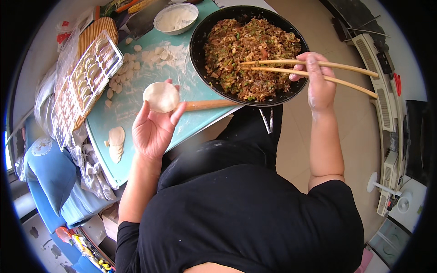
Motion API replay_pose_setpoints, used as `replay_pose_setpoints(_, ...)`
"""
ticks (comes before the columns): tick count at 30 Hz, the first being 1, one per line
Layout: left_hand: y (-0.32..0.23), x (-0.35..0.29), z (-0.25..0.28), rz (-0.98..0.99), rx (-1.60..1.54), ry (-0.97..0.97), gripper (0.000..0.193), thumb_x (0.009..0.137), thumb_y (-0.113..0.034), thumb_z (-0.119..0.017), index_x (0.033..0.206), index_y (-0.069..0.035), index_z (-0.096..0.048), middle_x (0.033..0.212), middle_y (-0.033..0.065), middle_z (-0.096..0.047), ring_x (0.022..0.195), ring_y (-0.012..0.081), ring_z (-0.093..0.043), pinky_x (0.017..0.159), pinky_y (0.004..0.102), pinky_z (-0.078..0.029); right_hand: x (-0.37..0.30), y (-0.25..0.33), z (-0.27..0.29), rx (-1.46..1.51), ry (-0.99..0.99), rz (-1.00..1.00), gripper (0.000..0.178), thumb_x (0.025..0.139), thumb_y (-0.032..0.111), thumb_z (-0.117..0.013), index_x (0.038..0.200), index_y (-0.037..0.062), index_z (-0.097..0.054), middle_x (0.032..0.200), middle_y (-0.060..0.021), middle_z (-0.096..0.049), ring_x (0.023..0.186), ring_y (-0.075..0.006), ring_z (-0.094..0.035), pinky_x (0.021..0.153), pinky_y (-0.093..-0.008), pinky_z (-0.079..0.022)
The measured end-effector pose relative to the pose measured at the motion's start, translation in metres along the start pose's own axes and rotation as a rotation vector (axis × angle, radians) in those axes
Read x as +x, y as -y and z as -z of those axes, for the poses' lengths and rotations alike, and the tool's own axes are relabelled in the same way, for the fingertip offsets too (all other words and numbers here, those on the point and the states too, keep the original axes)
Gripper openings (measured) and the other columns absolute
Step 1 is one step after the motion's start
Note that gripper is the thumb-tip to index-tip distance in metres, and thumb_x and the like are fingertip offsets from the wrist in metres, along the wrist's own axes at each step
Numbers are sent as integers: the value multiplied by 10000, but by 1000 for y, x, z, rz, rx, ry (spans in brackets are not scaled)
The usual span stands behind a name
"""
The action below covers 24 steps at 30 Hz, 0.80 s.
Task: The person rolls small dough balls into thin circular wrappers using a rolling pin on a floured cutting board. They then use chopsticks to place a meat and vegetable filling onto each wrapper, fold the edges, and seal the dumplings. Finished dumplings are placed into a plastic tray.
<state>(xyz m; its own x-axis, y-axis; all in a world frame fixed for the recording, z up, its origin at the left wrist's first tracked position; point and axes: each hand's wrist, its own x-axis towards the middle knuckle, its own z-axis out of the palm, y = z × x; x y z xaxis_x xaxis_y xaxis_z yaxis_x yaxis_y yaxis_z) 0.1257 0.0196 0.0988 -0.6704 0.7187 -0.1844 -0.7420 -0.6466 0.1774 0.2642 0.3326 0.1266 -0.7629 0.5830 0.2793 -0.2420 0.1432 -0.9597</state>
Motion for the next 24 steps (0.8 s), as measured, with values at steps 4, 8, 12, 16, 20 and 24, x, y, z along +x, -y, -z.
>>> replay_pose_setpoints(4,13,-5,-13,68,-10,134,636,878,-262,-566,1394,-68,-248,1474,149,-206,1349,343,-227,1065,565,-238,0,-5,-8,-33,51,48,247,959,190,-455,964,-28,-571,806,-96,-592,678,-147,-593,629,-275,-529)
replay_pose_setpoints(8,15,-7,-11,139,-269,178,640,877,-243,-573,1399,-75,-242,1466,170,-214,1345,352,-238,1031,525,-330,0,-18,-23,-31,67,97,224,950,161,-474,978,-40,-569,875,-104,-605,721,-149,-608,670,-273,-539)
replay_pose_setpoints(12,11,-9,-6,275,-137,173,638,875,-223,-580,1398,-77,-245,1450,220,-218,1324,353,-290,989,475,-406,5,-37,-30,-141,130,99,215,946,133,-473,968,-52,-580,933,-113,-604,750,-142,-614,704,-270,-547)
replay_pose_setpoints(16,14,-10,0,227,311,32,578,924,-248,-492,1395,-32,-234,1415,231,-296,1269,339,-388,1012,454,-376,1,-32,-36,-124,122,4,247,948,154,-471,926,-54,-604,834,-100,-620,694,-146,-620,640,-260,-535)
replay_pose_setpoints(20,19,-11,16,90,741,-187,479,922,-275,-496,1291,17,-404,1313,218,-446,1215,302,-459,1015,410,-367,-2,-39,-40,-174,140,78,247,950,159,-462,942,-52,-590,796,-104,-617,649,-147,-616,619,-262,-530)
replay_pose_setpoints(24,23,-8,10,84,837,-235,383,926,-199,-496,1229,32,-451,1171,191,-571,1115,276,-548,986,378,-409,-6,-37,-45,-102,121,-7,251,952,155,-452,928,-58,-582,800,-103,-611,658,-147,-616,626,-266,-540)
